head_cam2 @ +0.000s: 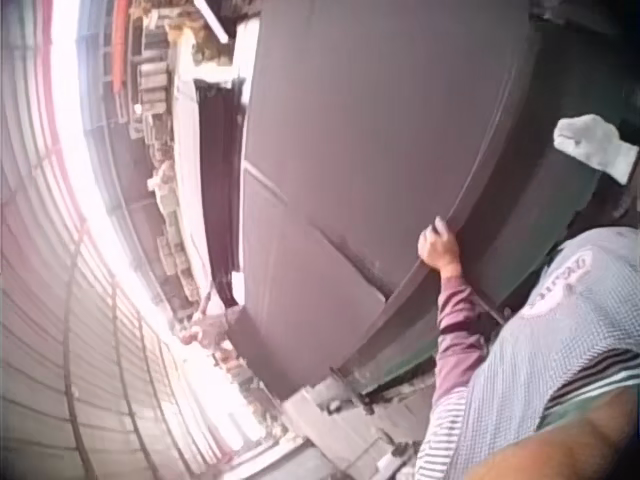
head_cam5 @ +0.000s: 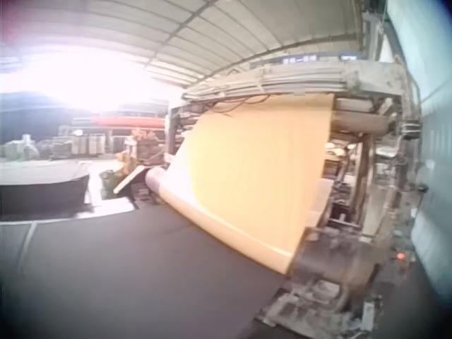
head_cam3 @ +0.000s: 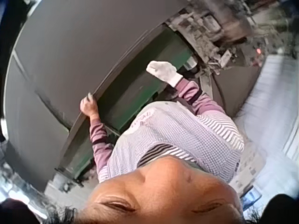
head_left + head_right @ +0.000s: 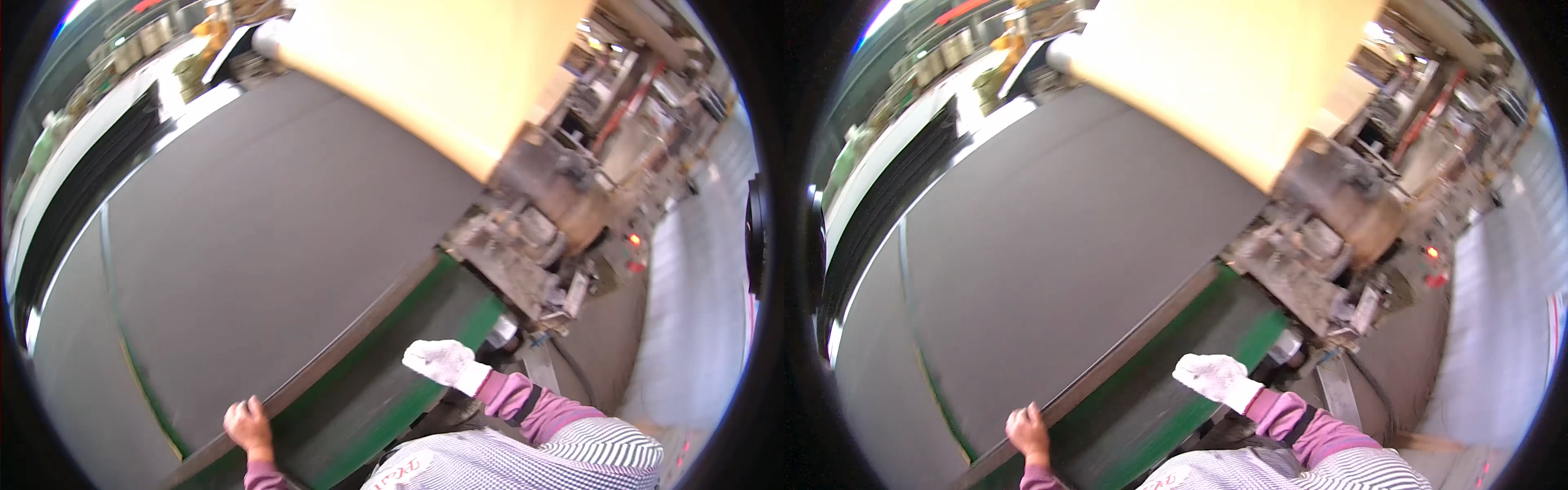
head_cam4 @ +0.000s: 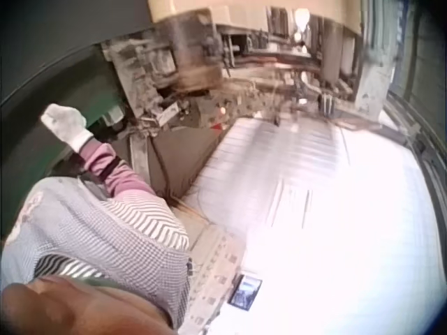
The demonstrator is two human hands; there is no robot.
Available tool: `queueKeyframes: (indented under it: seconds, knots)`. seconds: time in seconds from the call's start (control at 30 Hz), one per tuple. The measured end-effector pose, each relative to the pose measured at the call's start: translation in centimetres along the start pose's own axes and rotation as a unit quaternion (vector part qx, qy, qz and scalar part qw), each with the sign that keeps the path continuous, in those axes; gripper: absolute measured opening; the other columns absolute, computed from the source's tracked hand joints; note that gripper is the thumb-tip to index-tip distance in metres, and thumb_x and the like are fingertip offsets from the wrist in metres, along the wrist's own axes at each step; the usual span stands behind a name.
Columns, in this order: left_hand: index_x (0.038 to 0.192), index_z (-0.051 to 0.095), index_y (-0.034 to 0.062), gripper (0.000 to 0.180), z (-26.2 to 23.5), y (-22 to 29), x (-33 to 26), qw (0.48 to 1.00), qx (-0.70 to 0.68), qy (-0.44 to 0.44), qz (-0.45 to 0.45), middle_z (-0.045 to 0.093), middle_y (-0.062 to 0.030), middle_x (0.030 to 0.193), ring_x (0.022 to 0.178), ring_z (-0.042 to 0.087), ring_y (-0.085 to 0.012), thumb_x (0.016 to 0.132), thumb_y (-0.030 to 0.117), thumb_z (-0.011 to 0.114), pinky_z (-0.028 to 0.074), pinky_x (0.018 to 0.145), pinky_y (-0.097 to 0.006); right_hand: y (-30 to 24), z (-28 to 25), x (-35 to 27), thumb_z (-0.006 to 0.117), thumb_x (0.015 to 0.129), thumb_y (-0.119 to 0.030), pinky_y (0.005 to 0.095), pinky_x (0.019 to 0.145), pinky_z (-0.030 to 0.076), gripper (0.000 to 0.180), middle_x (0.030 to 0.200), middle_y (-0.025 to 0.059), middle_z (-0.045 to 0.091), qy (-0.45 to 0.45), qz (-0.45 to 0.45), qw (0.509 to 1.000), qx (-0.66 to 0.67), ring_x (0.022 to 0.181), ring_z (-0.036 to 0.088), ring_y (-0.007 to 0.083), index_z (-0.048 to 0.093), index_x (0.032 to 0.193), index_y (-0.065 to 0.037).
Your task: Guiding large dark sheets on a conveyor belt and pressing buttons on a machine control panel to manage the flow.
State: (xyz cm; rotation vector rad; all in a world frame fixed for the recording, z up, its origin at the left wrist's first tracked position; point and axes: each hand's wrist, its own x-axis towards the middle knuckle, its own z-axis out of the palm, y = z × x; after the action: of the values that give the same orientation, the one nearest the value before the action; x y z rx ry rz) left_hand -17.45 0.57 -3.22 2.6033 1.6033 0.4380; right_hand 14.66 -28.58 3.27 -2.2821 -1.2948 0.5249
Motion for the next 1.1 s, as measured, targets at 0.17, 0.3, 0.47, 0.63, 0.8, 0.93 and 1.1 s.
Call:
queueKeyframes:
  seconds: [0.17, 0.3, 0.47, 0.63, 0.8, 0.93, 1.1]
  knots:
    - [0.082, 0.073, 0.0087, 0.03, 0.5, 10.8, -0.8, 0.986, -0.098, 0.065, 0.119, 0.072, -0.009, 0.086, 0.084, 0.068, -0.0285, 0.085, 0.038, 0.07, 0.052, 0.077, -0.041, -4.4, 0.0, 3.4, 0.07, 0.087, -0.014, 0.0281, 0.065, 0.052, 0.006, 0.079, 0.0068, 0.067, 0.058, -0.035, 0.983, 0.173, 0.07, 0.065, 0.016, 0.069, 0.088, -0.008]
    - [0.102, 0.069, 0.0042, 0.029, -2.5, 7.7, 1.7, 0.955, -0.269, 0.055, 0.113, 0.069, -0.0132, 0.108, 0.106, 0.062, -0.0317, 0.083, 0.026, 0.074, 0.048, 0.096, -0.041, -5.1, 0.2, 7.3, 0.069, 0.079, -0.008, 0.0376, 0.077, 0.054, 0.024, 0.096, 0.0129, 0.067, 0.09, -0.135, 0.985, 0.052, 0.089, 0.066, 0.0305, 0.065, 0.103, -0.008]
    - [0.121, 0.058, 0.0011, 0.062, -4.2, -14.3, 3.5, 0.991, 0.041, 0.095, -0.079, 0.059, -0.017, 0.121, 0.119, 0.052, -0.0334, 0.071, 0.032, 0.079, 0.04, 0.103, -0.045, -8.8, 2.4, 12.8, 0.069, 0.077, -0.014, 0.0397, 0.094, 0.05, 0.042, 0.111, 0.011, 0.066, 0.077, -0.203, 0.975, -0.045, 0.106, 0.062, 0.029, 0.064, 0.118, -0.011]
    - [0.125, 0.054, 0.0004, 0.078, -3.0, -20.4, 3.0, 0.95, 0.073, -0.022, -0.303, 0.053, -0.0174, 0.128, 0.12, 0.048, -0.0361, 0.069, 0.048, 0.08, 0.041, 0.103, -0.047, -13.4, 6.6, 16.0, 0.068, 0.079, -0.031, 0.0434, 0.1, 0.047, 0.053, 0.126, 0.0182, 0.06, -0.012, -0.198, 0.98, -0.022, 0.116, 0.058, 0.0342, 0.059, 0.125, -0.006]
    - [0.116, 0.059, 0.0014, 0.067, -2.5, -16.1, 1.7, 0.985, 0.029, -0.035, -0.168, 0.057, -0.0153, 0.116, 0.112, 0.052, -0.0353, 0.072, 0.048, 0.079, 0.047, 0.095, -0.046, -16.8, 6.9, 17.8, 0.077, 0.069, -0.031, 0.0449, 0.088, 0.051, 0.047, 0.106, 0.0168, 0.063, -0.121, -0.172, 0.968, -0.14, 0.102, 0.059, 0.0366, 0.058, 0.103, -0.005]
    - [0.103, 0.069, 0.0038, 0.043, -4.1, -14.9, 0.2, 0.991, -0.096, -0.025, -0.092, 0.067, -0.0157, 0.107, 0.107, 0.06, -0.0332, 0.083, 0.042, 0.072, 0.048, 0.094, -0.044, -11.6, 7.1, 17.0, 0.077, 0.068, -0.026, 0.0447, 0.101, 0.045, 0.058, 0.122, 0.0158, 0.061, -0.022, -0.243, 0.962, -0.123, 0.116, 0.055, 0.0347, 0.061, 0.12, -0.005]
    - [0.103, 0.065, -0.0023, 0.058, -4.6, -19.2, 1.7, 0.945, 0.114, -0.059, -0.3, 0.065, -0.0197, 0.103, 0.104, 0.061, -0.0354, 0.085, 0.053, 0.063, 0.048, 0.093, -0.044, -0.5, 2.2, 17.4, 0.068, 0.068, -0.007, 0.041, 0.117, 0.03, 0.068, 0.141, 0.0201, 0.051, -0.037, -0.147, 0.98, -0.126, 0.137, 0.041, 0.0341, 0.054, 0.134, -0.001]
